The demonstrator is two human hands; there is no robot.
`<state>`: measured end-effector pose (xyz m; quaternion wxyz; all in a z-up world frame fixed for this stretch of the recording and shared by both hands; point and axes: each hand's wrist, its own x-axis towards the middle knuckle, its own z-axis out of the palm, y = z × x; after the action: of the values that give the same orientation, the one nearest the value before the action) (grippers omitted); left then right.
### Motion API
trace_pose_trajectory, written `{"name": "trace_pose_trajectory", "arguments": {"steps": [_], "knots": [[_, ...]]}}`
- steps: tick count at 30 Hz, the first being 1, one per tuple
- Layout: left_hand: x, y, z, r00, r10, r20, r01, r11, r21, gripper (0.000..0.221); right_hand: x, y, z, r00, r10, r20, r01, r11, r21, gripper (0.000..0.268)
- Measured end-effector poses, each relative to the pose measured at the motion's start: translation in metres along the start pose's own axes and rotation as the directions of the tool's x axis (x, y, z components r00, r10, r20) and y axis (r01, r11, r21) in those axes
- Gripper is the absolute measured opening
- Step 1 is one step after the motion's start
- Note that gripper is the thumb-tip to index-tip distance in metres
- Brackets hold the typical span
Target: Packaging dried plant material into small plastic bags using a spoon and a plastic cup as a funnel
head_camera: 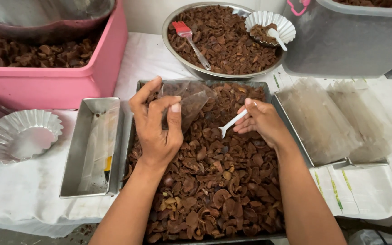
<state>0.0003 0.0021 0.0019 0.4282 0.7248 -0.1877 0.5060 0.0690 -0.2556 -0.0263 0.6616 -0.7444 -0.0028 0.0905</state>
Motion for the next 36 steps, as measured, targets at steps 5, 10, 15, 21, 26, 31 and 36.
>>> {"name": "trace_pose_trajectory", "arguments": {"steps": [5,10,15,21,26,31,36], "knots": [[-0.001,-0.001,0.002,1.0,0.009,0.009,-0.009,1.0,0.004,0.01,0.003,0.006,-0.007,0.997,0.071,-0.003,-0.071,0.997,0.037,0.046],[-0.003,-0.003,0.002,1.0,0.008,0.001,-0.008,1.0,0.008,0.01,0.006,0.008,-0.013,0.997,0.069,0.015,-0.07,0.994,0.082,0.046],[-0.002,0.0,0.001,1.0,-0.006,0.004,0.006,1.0,-0.003,0.01,0.01,0.015,-0.009,0.996,0.09,0.026,-0.093,0.987,0.132,0.046],[-0.001,0.002,0.001,1.0,-0.005,-0.004,0.005,1.0,0.004,0.011,0.004,0.008,0.001,0.991,0.108,0.08,-0.118,0.982,0.146,0.046],[-0.002,0.001,0.001,1.0,-0.009,-0.005,0.009,1.0,0.002,0.01,0.007,0.017,0.007,0.987,0.117,0.113,-0.134,0.977,0.164,0.047],[-0.003,-0.002,0.002,1.0,-0.002,-0.017,0.002,1.0,-0.011,0.01,0.008,0.019,0.005,0.981,0.131,0.144,-0.159,0.966,0.204,0.045],[-0.004,-0.002,0.002,0.999,0.0,-0.039,-0.001,0.999,-0.042,0.01,0.008,0.016,0.0,0.977,0.119,0.177,-0.157,0.962,0.223,0.044]]}}
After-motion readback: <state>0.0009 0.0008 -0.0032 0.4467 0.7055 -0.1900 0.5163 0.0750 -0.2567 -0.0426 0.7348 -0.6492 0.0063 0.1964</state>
